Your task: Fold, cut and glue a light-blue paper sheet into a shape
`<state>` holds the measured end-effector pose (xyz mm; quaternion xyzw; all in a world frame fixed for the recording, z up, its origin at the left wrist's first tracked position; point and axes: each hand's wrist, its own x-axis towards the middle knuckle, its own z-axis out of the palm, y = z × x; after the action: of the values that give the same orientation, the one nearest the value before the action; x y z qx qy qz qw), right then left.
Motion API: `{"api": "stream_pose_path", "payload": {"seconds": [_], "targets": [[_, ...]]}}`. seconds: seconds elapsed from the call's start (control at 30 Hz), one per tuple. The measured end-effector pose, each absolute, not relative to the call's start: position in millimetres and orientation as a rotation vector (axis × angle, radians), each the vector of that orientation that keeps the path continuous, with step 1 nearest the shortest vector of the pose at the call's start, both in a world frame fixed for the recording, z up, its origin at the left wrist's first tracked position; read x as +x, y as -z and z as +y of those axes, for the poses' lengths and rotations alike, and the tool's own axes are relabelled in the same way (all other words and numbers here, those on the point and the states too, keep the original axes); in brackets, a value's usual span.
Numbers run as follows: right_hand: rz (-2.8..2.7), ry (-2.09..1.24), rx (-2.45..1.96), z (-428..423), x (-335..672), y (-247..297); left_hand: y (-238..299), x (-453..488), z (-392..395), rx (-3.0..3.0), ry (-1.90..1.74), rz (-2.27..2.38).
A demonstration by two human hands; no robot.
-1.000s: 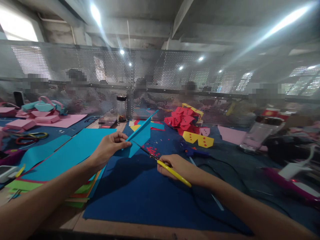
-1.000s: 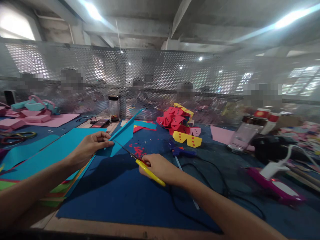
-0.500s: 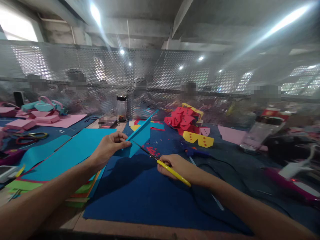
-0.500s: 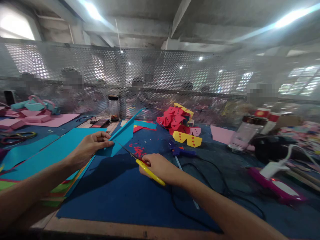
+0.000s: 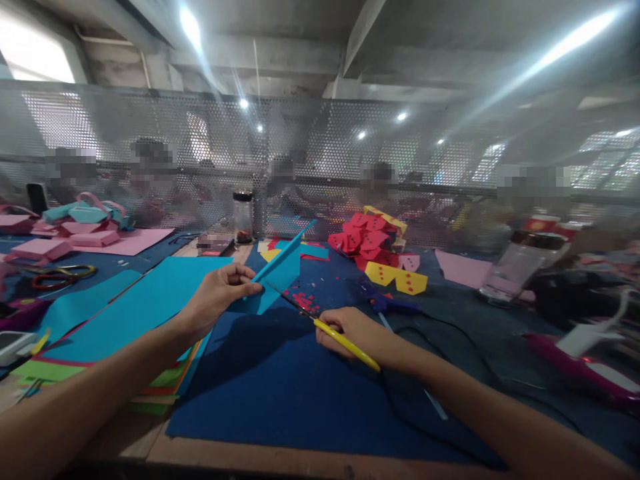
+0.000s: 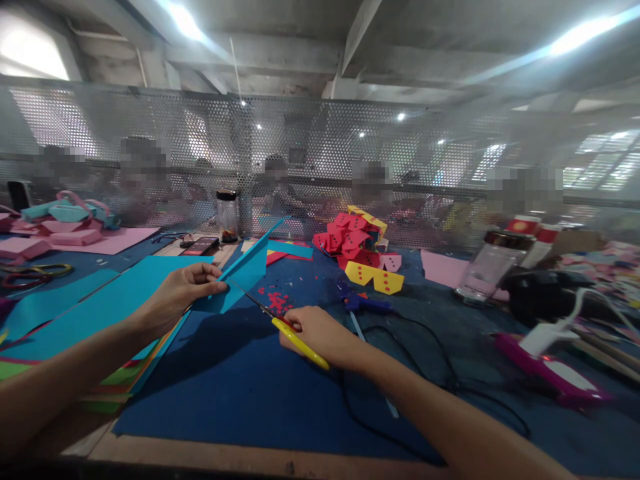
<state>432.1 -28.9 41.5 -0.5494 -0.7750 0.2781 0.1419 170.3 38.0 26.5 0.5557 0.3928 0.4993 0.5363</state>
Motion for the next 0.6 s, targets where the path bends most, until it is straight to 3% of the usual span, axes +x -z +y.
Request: {"api": "stream_pose_path", "payload": {"seconds": [0.6], "targets": [[-2.184, -0.904, -1.541, -30.7, 432.3, -37.7, -24.3, 169.4, 40.4, 1.333, -1.203, 0.938]]}}
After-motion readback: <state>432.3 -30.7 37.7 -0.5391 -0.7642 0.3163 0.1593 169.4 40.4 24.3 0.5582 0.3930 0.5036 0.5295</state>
